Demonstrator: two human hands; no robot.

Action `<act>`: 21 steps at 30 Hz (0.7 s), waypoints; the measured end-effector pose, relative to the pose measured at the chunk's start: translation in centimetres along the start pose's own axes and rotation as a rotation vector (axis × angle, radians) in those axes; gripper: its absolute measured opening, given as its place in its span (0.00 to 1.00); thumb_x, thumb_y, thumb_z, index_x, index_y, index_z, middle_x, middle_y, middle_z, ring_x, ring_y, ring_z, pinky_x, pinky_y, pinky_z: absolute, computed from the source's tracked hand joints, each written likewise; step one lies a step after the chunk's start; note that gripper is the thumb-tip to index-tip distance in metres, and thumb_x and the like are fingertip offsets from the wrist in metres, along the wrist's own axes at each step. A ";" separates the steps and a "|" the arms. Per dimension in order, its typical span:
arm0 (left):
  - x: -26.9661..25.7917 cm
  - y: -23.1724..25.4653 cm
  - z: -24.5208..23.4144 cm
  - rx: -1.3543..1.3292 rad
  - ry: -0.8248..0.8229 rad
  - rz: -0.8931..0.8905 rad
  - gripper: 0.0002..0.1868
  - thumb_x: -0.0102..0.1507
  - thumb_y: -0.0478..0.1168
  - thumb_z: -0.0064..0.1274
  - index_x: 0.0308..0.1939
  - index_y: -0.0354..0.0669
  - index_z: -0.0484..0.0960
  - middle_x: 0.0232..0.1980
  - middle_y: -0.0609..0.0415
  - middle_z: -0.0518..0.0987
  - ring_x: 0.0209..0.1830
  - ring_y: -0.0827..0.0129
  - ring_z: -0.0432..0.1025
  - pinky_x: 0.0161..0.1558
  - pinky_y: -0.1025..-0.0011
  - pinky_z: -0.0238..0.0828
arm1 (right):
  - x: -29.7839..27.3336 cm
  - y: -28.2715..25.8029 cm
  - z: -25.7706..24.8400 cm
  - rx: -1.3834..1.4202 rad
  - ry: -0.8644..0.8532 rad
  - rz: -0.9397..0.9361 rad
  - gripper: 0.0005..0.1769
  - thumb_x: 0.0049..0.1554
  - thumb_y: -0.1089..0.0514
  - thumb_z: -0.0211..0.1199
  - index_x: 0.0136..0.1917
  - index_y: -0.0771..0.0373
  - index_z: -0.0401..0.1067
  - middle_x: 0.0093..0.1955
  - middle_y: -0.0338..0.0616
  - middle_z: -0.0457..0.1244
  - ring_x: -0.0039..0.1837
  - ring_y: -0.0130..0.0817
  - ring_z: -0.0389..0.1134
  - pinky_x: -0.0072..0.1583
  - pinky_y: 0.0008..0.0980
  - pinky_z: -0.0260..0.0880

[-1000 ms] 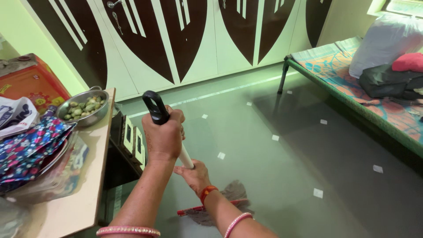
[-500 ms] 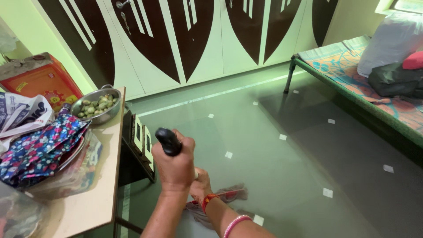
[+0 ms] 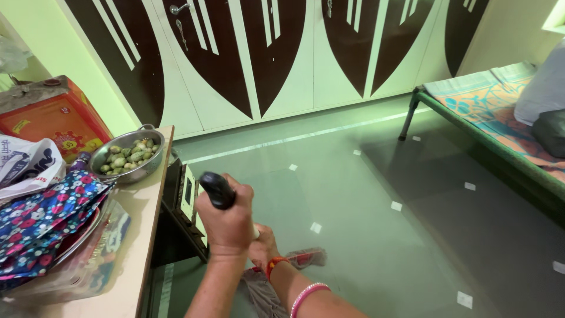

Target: The person mops the floor using a long-handled mop, moving it in strokes across the floor surface around a cot and near a large wardrobe.

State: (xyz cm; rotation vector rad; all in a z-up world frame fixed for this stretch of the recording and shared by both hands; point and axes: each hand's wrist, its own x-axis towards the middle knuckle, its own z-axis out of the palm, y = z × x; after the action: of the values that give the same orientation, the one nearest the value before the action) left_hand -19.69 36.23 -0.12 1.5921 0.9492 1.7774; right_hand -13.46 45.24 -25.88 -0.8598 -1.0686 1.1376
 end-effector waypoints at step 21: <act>1.6 1.2 -0.6 0.093 0.040 -0.100 0.14 0.54 0.35 0.51 0.15 0.39 0.66 0.14 0.57 0.64 0.14 0.74 0.60 0.21 0.71 0.58 | 0.4 -2.8 0.3 -0.369 -0.103 0.015 0.09 0.58 0.57 0.65 0.47 0.65 0.75 0.41 0.33 0.68 0.44 0.21 0.65 0.47 0.31 0.69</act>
State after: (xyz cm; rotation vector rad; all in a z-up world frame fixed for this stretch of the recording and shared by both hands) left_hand -20.44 36.73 1.79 1.5418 1.1253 1.7253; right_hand -12.96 45.02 -23.06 -1.1064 -1.3855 1.0201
